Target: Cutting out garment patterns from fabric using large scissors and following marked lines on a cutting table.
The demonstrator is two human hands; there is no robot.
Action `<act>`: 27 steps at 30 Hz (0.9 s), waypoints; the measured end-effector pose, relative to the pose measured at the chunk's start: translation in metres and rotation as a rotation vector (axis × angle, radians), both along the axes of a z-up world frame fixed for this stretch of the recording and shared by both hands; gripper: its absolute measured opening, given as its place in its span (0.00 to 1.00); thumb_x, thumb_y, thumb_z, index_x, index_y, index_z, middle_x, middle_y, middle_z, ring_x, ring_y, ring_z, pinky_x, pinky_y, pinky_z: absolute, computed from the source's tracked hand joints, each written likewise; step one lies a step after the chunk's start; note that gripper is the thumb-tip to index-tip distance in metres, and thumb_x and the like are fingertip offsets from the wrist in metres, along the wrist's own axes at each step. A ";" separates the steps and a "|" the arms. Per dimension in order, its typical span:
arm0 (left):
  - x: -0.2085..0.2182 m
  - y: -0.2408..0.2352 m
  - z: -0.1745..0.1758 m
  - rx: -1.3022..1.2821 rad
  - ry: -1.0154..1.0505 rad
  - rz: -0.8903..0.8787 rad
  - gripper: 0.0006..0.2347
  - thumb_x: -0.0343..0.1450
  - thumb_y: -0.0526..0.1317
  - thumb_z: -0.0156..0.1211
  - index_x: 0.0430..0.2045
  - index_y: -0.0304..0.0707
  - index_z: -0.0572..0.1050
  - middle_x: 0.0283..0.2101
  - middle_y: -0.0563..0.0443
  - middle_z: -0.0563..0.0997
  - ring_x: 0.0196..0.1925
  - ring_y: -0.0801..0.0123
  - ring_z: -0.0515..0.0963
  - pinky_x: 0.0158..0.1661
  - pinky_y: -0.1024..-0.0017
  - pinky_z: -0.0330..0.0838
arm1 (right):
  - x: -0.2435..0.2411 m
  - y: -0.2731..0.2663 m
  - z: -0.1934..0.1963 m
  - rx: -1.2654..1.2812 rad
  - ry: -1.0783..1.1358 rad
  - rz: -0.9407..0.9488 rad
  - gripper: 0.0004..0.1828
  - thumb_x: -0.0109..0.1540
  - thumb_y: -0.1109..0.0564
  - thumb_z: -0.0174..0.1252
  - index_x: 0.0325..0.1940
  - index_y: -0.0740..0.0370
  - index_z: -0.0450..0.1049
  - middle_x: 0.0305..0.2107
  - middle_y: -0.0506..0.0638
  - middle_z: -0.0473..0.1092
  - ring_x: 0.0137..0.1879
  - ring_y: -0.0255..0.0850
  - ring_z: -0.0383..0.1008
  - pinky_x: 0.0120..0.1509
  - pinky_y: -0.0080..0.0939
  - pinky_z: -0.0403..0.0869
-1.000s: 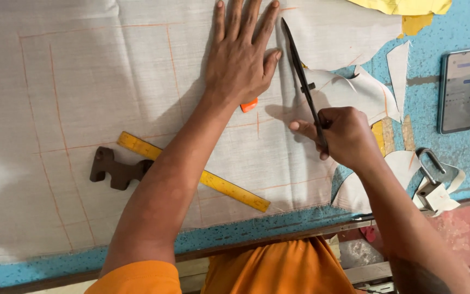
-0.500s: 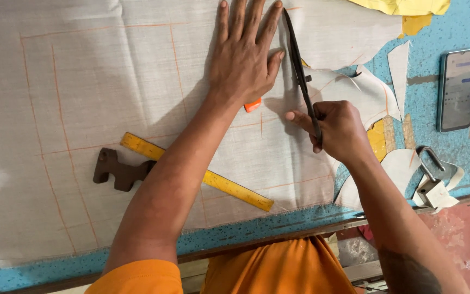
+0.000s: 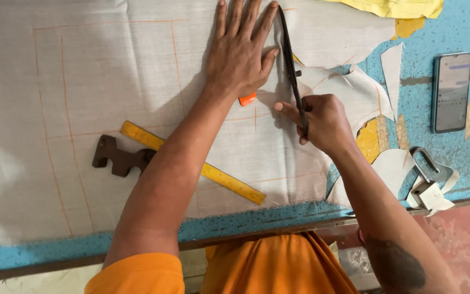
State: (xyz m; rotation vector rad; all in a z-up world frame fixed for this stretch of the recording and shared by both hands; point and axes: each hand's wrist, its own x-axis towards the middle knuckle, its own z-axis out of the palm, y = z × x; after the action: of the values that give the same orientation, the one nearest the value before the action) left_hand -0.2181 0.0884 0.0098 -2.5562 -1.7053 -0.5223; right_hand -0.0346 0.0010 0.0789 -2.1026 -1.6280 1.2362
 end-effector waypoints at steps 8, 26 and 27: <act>0.005 -0.003 -0.004 -0.030 -0.009 0.003 0.26 0.83 0.54 0.45 0.76 0.47 0.53 0.78 0.41 0.51 0.79 0.46 0.46 0.74 0.43 0.33 | 0.007 -0.007 0.007 -0.053 0.090 -0.026 0.32 0.63 0.38 0.69 0.18 0.60 0.65 0.10 0.51 0.67 0.14 0.35 0.65 0.28 0.32 0.65; -0.050 0.088 0.016 -0.039 0.133 -0.271 0.28 0.80 0.59 0.39 0.76 0.56 0.48 0.79 0.39 0.50 0.78 0.41 0.43 0.72 0.38 0.32 | -0.107 -0.006 0.028 -0.149 0.043 -0.409 0.29 0.61 0.34 0.66 0.25 0.62 0.71 0.16 0.54 0.73 0.20 0.39 0.72 0.30 0.37 0.63; -0.050 0.088 0.020 -0.046 0.162 -0.242 0.28 0.80 0.60 0.38 0.76 0.56 0.46 0.79 0.40 0.48 0.79 0.42 0.42 0.72 0.38 0.31 | -0.114 -0.004 0.026 -0.138 0.069 -0.436 0.27 0.60 0.34 0.65 0.29 0.61 0.75 0.17 0.54 0.72 0.20 0.39 0.72 0.28 0.37 0.62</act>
State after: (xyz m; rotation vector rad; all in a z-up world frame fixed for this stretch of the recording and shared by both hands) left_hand -0.2683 0.1760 0.0299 -2.7681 -1.3822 -0.2749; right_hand -0.1490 -0.0034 0.1052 -2.3002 -1.0015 1.2769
